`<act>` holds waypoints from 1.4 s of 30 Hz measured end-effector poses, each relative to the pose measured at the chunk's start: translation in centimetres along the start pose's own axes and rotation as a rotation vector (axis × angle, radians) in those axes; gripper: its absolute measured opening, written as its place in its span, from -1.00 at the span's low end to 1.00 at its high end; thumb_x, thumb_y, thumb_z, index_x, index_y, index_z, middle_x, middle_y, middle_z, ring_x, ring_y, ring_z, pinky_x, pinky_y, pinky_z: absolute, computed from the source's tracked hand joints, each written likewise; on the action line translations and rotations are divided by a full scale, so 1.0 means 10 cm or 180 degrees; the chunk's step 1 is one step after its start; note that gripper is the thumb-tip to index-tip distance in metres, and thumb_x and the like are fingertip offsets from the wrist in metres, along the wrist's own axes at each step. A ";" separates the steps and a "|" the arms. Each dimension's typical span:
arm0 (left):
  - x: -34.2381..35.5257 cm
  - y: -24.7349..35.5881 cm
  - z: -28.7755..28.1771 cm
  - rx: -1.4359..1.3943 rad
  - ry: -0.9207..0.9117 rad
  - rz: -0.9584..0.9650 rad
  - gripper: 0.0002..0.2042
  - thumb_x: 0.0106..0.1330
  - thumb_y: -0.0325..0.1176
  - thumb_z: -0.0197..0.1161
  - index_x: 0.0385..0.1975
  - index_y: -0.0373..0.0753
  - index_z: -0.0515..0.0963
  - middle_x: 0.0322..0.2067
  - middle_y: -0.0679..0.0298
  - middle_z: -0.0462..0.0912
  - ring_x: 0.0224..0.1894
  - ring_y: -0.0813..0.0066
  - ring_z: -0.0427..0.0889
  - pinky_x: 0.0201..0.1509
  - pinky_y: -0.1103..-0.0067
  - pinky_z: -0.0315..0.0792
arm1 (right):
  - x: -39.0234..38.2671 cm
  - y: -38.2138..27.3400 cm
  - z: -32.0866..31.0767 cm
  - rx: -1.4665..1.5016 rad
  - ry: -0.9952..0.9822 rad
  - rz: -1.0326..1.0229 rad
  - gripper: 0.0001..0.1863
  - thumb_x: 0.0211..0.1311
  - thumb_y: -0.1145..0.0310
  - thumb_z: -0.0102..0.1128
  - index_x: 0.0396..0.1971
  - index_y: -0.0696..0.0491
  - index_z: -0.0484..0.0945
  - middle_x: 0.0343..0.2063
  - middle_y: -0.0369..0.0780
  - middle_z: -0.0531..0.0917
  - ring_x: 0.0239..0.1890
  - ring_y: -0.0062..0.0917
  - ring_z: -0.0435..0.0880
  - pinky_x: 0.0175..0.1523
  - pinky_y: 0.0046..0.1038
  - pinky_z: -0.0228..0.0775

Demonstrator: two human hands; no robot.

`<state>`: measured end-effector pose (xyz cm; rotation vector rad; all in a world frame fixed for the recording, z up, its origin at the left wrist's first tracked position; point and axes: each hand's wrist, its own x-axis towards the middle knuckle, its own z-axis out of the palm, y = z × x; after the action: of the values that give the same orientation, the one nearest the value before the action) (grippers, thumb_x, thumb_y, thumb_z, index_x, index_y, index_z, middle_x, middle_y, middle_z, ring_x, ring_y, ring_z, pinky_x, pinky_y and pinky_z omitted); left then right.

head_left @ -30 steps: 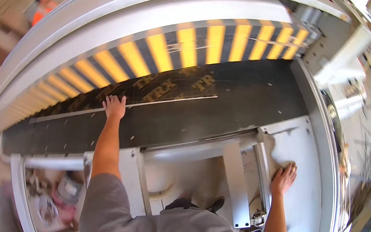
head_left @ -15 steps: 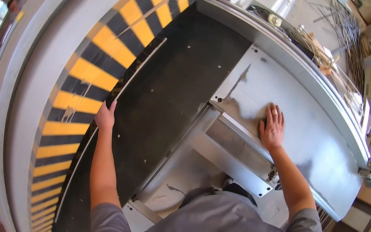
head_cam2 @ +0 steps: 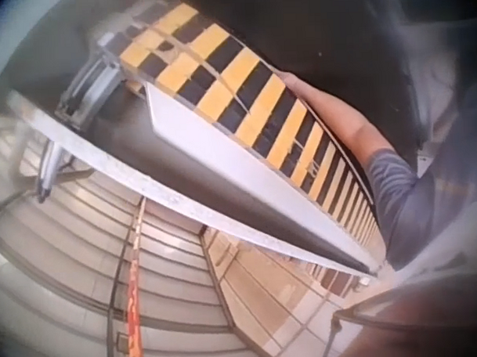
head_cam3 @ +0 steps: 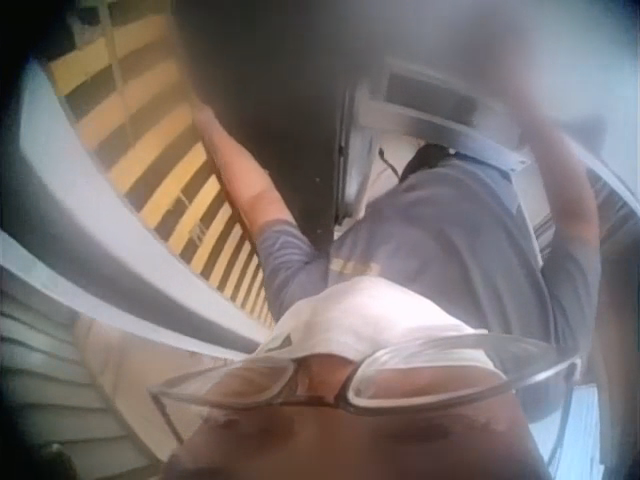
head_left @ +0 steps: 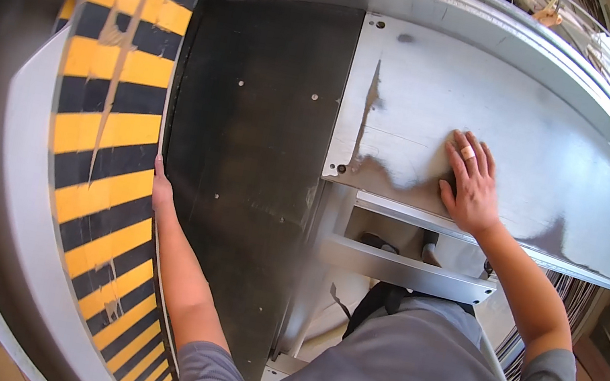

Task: The person operates an industrial panel saw to cut wooden boards, clears scrap wood strips, opens and closes the machine's blade cover, and loads another large wooden panel into the machine to cut it.

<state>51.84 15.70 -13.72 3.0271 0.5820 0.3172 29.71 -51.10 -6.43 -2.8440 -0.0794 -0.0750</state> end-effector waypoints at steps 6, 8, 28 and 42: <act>0.31 0.16 -0.04 0.0547 0.0239 0.0042 -0.28 0.51 0.25 0.00 0.36 -0.28 0.44 0.36 -0.03 0.45 0.37 -0.09 0.44 0.43 0.24 0.32 | 0.06 0.00 0.02 0.0079 -0.0114 0.0081 -0.27 0.14 0.27 0.31 0.35 0.07 0.36 0.47 -0.08 0.28 0.54 -0.14 0.14 0.61 -0.01 -0.11; 0.21 0.63 -0.01 0.0015 -0.0130 -0.0108 -0.32 0.52 0.23 0.00 0.34 -0.26 0.48 0.35 -0.02 0.47 0.37 -0.07 0.44 0.42 0.24 0.32 | 0.02 0.08 0.02 0.0024 -0.0136 0.0165 -0.27 0.12 0.29 0.32 0.34 0.06 0.37 0.46 -0.08 0.29 0.54 -0.14 0.15 0.61 -0.01 -0.10; 0.10 0.73 -0.24 0.0453 -0.0044 0.0145 -0.37 0.51 0.17 0.06 0.37 -0.18 0.46 0.41 0.15 0.42 0.42 0.08 0.42 0.42 0.31 0.35 | 0.04 0.10 0.03 0.0056 -0.0292 0.0184 -0.24 0.13 0.27 0.32 0.38 0.06 0.35 0.48 -0.09 0.26 0.57 -0.18 0.11 0.64 -0.03 -0.14; -0.02 0.84 -0.28 0.0442 0.0019 0.0268 -0.40 0.53 0.10 0.09 0.33 -0.29 0.49 0.39 0.04 0.44 0.42 0.07 0.42 0.48 0.34 0.29 | 0.04 0.11 0.04 0.0041 -0.0353 0.0216 -0.22 0.14 0.25 0.31 0.40 0.04 0.32 0.50 -0.10 0.23 0.58 -0.18 0.09 0.64 -0.02 -0.18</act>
<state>54.15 7.80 -10.32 3.1915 0.4976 0.3015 30.20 -52.05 -7.12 -2.8335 -0.0069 0.0975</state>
